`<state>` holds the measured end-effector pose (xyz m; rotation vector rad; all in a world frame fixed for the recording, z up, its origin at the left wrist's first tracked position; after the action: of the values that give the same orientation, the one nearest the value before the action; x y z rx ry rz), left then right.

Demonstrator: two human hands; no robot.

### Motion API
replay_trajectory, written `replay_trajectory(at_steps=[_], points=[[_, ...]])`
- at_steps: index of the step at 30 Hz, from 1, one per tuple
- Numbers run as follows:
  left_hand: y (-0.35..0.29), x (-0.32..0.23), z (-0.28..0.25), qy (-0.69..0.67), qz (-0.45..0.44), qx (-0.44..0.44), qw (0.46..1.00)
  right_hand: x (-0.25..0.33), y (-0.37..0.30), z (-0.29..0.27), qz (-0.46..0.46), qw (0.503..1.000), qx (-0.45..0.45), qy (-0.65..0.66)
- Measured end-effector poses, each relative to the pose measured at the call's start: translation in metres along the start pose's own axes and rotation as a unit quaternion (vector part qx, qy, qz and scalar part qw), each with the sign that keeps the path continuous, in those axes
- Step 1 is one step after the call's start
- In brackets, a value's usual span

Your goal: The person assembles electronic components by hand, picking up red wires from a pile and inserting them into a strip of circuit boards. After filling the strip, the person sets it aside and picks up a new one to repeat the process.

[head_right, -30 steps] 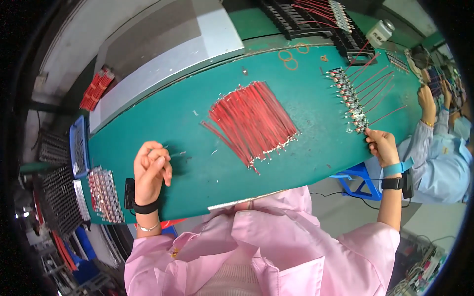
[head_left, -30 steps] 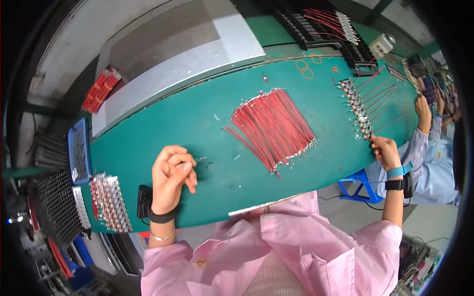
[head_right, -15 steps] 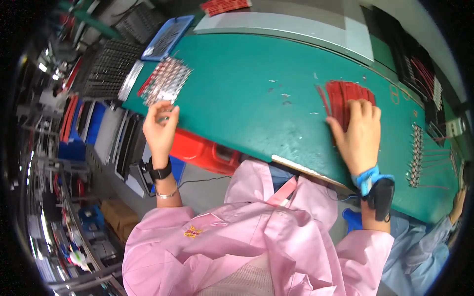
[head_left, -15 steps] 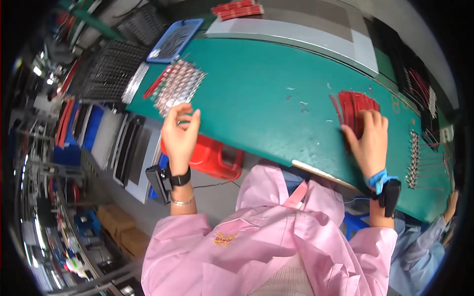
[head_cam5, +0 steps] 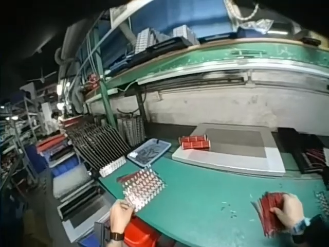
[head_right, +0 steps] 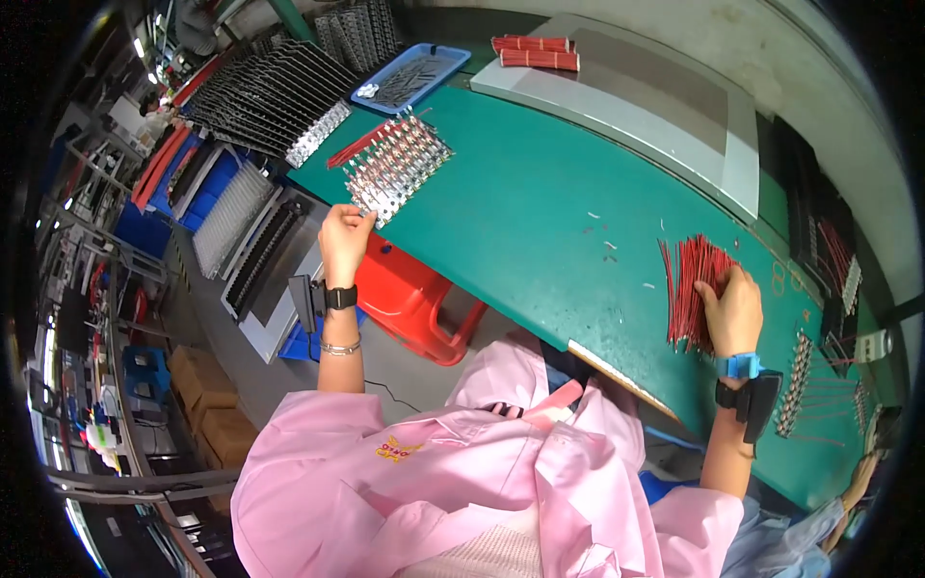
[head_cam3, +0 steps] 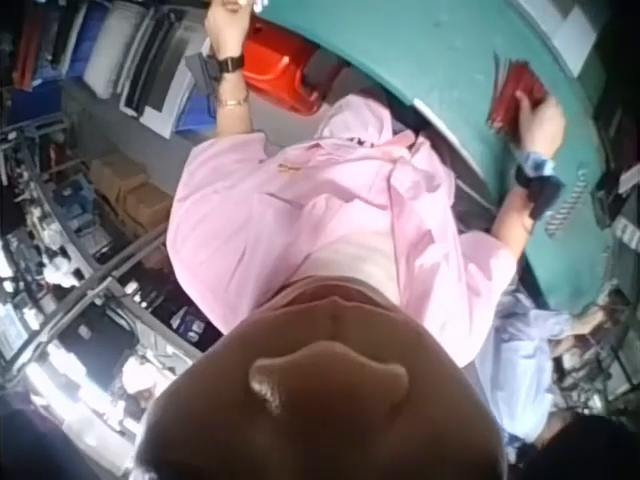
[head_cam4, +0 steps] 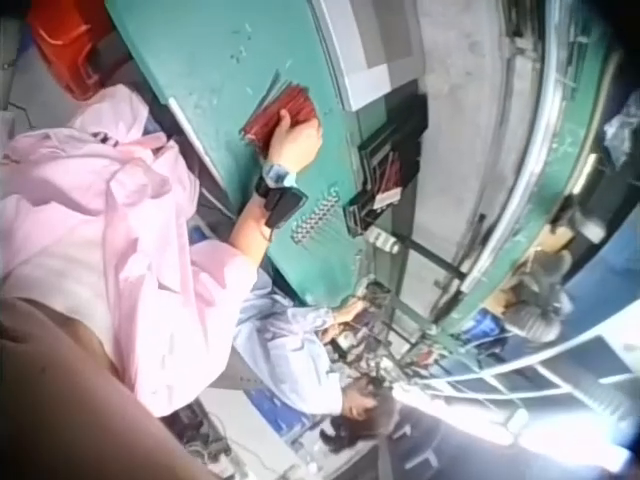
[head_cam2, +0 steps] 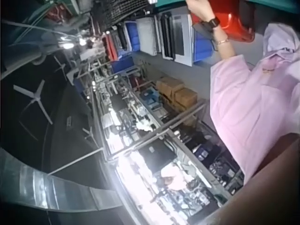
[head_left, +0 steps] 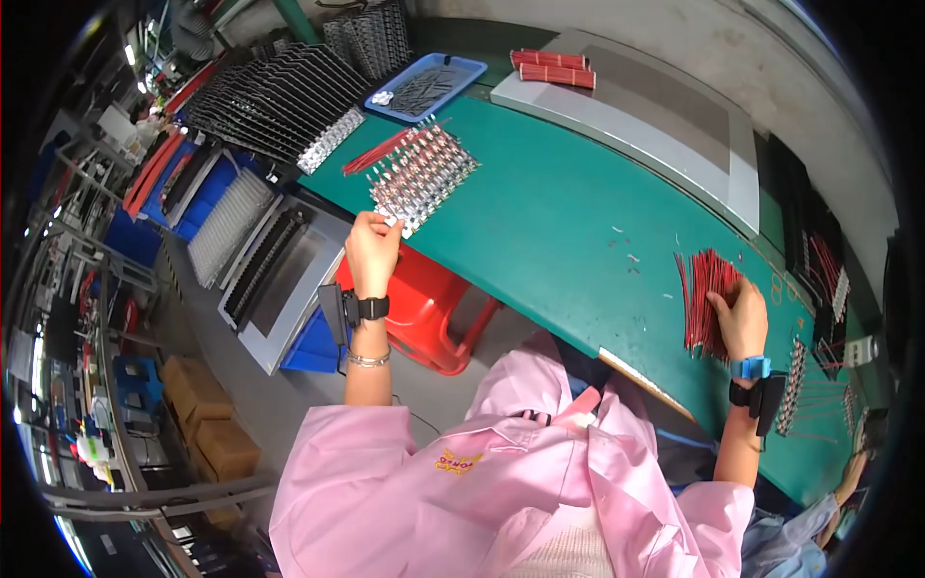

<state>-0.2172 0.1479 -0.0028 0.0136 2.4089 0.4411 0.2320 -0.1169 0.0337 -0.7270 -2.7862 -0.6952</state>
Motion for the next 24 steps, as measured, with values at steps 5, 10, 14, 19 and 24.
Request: replay_trajectory(at_steps=[5,10,14,19,24], points=[[0.002,0.010,0.006,-0.069,-0.013,0.027,0.997,-0.007,0.008,0.007,0.040,0.999,0.022,0.027],[0.014,0.022,0.025,-0.217,-0.043,0.108,0.969,-0.011,0.019,0.010,0.106,0.989,0.066,0.084],[0.013,0.015,0.029,-0.306,-0.064,0.173,0.934,-0.019,0.023,0.013,0.119,0.981,0.082,0.131],[0.003,-0.003,0.025,-0.394,-0.103,0.240,0.881,-0.025,0.024,0.014,0.125,0.967,0.093,0.200],[-0.014,-0.014,0.029,-0.430,-0.141,0.311,0.836,-0.038,0.019,0.011,0.115,0.950,0.086,0.277]])
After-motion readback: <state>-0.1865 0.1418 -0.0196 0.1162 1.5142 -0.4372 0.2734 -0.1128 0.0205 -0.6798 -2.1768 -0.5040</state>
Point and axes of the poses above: each hand's wrist, its own y-axis towards the middle knuckle, its own z-axis out of the palm, x = y × z, the point moved 8 cm from there along y, towards the middle knuckle, and after that the axes turned 7 degrees about y, right-handed, at the moved point
